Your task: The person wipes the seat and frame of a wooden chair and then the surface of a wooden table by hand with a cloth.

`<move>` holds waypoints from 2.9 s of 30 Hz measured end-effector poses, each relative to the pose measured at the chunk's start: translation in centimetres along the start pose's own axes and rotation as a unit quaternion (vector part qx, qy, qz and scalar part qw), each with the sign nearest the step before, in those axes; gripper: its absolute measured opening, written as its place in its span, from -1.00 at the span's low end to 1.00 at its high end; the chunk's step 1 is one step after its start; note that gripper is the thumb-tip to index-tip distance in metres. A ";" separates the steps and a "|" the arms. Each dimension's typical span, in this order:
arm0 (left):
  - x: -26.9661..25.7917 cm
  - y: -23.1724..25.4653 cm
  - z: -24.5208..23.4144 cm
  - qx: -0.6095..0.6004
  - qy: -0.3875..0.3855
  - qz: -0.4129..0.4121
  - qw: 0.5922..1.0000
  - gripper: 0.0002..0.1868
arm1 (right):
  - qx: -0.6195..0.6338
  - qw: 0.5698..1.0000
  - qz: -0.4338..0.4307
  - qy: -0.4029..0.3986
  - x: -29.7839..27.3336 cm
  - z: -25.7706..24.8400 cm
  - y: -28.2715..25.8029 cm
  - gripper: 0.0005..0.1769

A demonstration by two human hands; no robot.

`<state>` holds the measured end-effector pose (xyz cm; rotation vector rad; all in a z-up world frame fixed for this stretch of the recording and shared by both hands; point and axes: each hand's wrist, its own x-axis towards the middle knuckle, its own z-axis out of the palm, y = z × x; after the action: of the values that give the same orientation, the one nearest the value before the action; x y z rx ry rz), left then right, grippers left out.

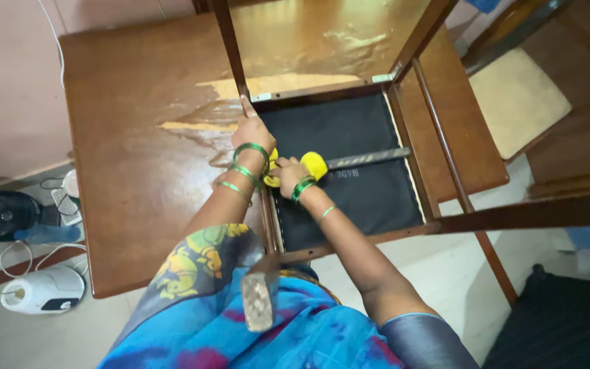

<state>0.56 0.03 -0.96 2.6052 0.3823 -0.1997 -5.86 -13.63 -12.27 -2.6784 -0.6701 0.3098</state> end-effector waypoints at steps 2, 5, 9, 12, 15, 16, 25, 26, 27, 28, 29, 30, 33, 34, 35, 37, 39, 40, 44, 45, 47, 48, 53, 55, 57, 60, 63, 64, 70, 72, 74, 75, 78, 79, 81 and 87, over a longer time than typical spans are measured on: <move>0.1 0.0 0.1 0.001 0.001 0.000 1.000 0.22 | 0.063 0.995 -0.023 0.068 -2.6 1.0 -1.1 -0.39; 0.4 0.0 0.4 0.003 0.002 -0.003 1.000 0.22 | 0.106 0.993 -0.021 0.046 -5.4 2.5 -0.7 -0.34; 0.6 0.1 0.3 0.011 -0.013 -0.009 1.000 0.26 | 0.051 0.978 -0.097 -0.178 -9.3 3.7 1.0 -0.42; 0.7 0.5 0.2 0.009 -0.016 -0.004 1.000 0.30 | 0.075 0.960 -0.077 -0.258 -11.8 4.2 1.9 -0.40; 0.6 0.0 0.6 0.004 -0.013 0.000 1.000 0.32 | -0.015 0.974 -0.025 -0.226 -10.5 4.0 5.2 -0.44; 0.6 0.1 0.8 0.003 -0.012 0.001 1.000 0.33 | -0.012 0.988 0.044 -0.150 -10.7 3.4 7.1 -0.48; 0.9 0.2 0.7 -0.015 -0.006 0.014 1.000 0.29 | -0.233 0.874 0.257 0.339 -16.0 -3.4 15.8 -0.31; 0.7 0.1 0.8 -0.015 -0.006 0.012 1.000 0.27 | 0.032 0.887 0.365 0.281 -14.4 -1.5 12.2 -0.74; 0.5 0.0 1.0 -0.019 0.002 0.016 1.000 0.26 | 0.042 0.916 0.336 0.216 -13.0 0.0 8.3 -0.76; 0.5 -0.1 0.9 -0.024 0.012 0.020 0.999 0.25 | -0.095 0.973 0.098 0.185 -11.8 1.1 4.6 -0.69; 0.5 0.0 0.9 -0.028 0.022 0.023 0.999 0.24 | 0.018 0.974 0.224 0.023 -10.6 2.3 0.9 -0.73; 0.5 0.0 0.9 -0.027 0.013 0.019 0.999 0.24 | -0.005 0.985 0.173 0.024 -10.8 1.8 -0.1 -0.68; 0.7 0.1 0.7 -0.024 -0.001 0.017 1.000 0.23 | -0.030 0.975 0.216 0.051 -10.3 0.9 0.4 -0.61; 0.7 0.0 0.8 -0.029 0.004 0.020 0.999 0.22 | -0.012 0.932 0.355 0.072 -10.3 -0.8 3.7 -0.61; 0.6 -0.1 0.9 -0.033 0.009 0.023 0.999 0.21 | -0.037 0.912 0.385 0.135 -11.0 -2.5 7.0 -0.66; 0.6 0.0 1.0 -0.029 0.008 0.021 0.999 0.22 | 0.199 0.776 0.564 0.202 -13.6 -6.2 12.9 -0.73; 0.7 -0.1 0.7 -0.032 0.006 0.015 0.999 0.23 | 0.074 0.789 0.560 0.241 -14.4 -7.5 14.9 -0.71; 0.6 -0.1 0.7 -0.035 0.000 0.016 0.999 0.24 | 0.019 0.815 0.530 0.234 -14.2 -6.8 14.2 -0.71; 0.9 0.1 0.9 -0.046 -0.005 0.007 0.999 0.19 | -0.080 0.969 0.227 0.051 -10.1 0.3 2.1 -0.61; 0.6 0.0 1.1 -0.041 -0.006 0.012 0.999 0.21 | -0.093 0.984 0.154 -0.021 -10.2 1.6 -1.0 -0.57; 0.6 -0.3 0.5 -0.030 0.002 0.023 0.999 0.25 | -0.055 0.994 0.085 -0.039 -10.2 2.4 -3.9 -0.37; 0.5 -0.3 0.5 -0.024 0.000 0.019 1.000 0.24 | -0.029 0.987 0.158 -0.006 -10.4 2.1 -2.8 -0.54; 0.5 -0.2 0.3 -0.004 -0.008 0.011 1.000 0.21 | -0.144 0.925 0.339 0.095 -12.7 -1.2 12.6 -0.60; 0.3 -0.4 0.5 -0.012 -0.003 0.020 1.000 0.23 | 0.043 0.798 0.575 0.176 -14.5 -2.7 18.0 -0.39; 0.5 -0.4 0.3 -0.017 0.009 0.030 0.999 0.25 | -0.004 0.780 0.604 0.163 -16.2 -3.6 21.1 -0.50; 0.4 -0.5 0.2 -0.015 0.013 0.036 0.999 0.24 | -0.097 0.816 0.562 0.091 -17.6 -3.2 22.0 -0.54; 0.3 -0.3 -0.2 -0.003 0.002 0.027 1.000 0.20 | -0.097 0.823 0.557 0.059 -17.6 -2.8 21.5 -0.56; 0.1 -0.2 -0.3 0.000 0.001 0.028 1.000 0.19 | -0.098 0.822 0.558 0.052 -17.5 -2.7 21.2 -0.57; 0.3 0.0 -0.5 0.013 -0.019 0.017 1.000 0.17 | -0.145 0.844 0.512 -0.071 -15.6 -2.3 16.8 -0.60; 0.5 -0.2 0.2 0.013 0.017 0.031 0.999 0.17 | -0.193 0.870 0.405 -0.204 -12.9 -0.6 12.7 -0.61; 0.7 -0.4 0.5 0.013 0.066 0.050 0.996 0.19 | -0.172 0.920 0.343 -0.083 -10.0 1.7 6.7 -0.74; 0.5 -0.6 0.5 0.001 0.028 0.031 0.999 0.19 | -0.106 0.915 0.364 -0.137 -8.5 2.7 3.1 -0.67; 0.5 -0.5 -0.3 -0.013 -0.006 0.024 1.000 0.19 | 0.036 0.991 0.084 -0.096 -10.2 3.1 -1.9 -0.41; 0.4 -0.3 -0.4 -0.006 0.024 0.036 0.999 0.20 | 0.020 0.987 0.132 -0.090 -9.7 2.4 -0.5 -0.39; 0.5 -0.2 -0.5 0.005 0.024 0.035 0.999 0.21 | -0.010 0.970 0.227 -0.084 -9.8 0.7 5.4 -0.34; 0.1 0.5 -1.6 0.038 -0.040 -0.003 0.998 0.20 | -0.029 0.824 0.526 0.208 -18.7 -4.5 20.1 -0.62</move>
<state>0.87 0.44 0.64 2.6607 0.3595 -0.3249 -12.46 -40.64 -13.84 -2.7417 0.9896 -0.0546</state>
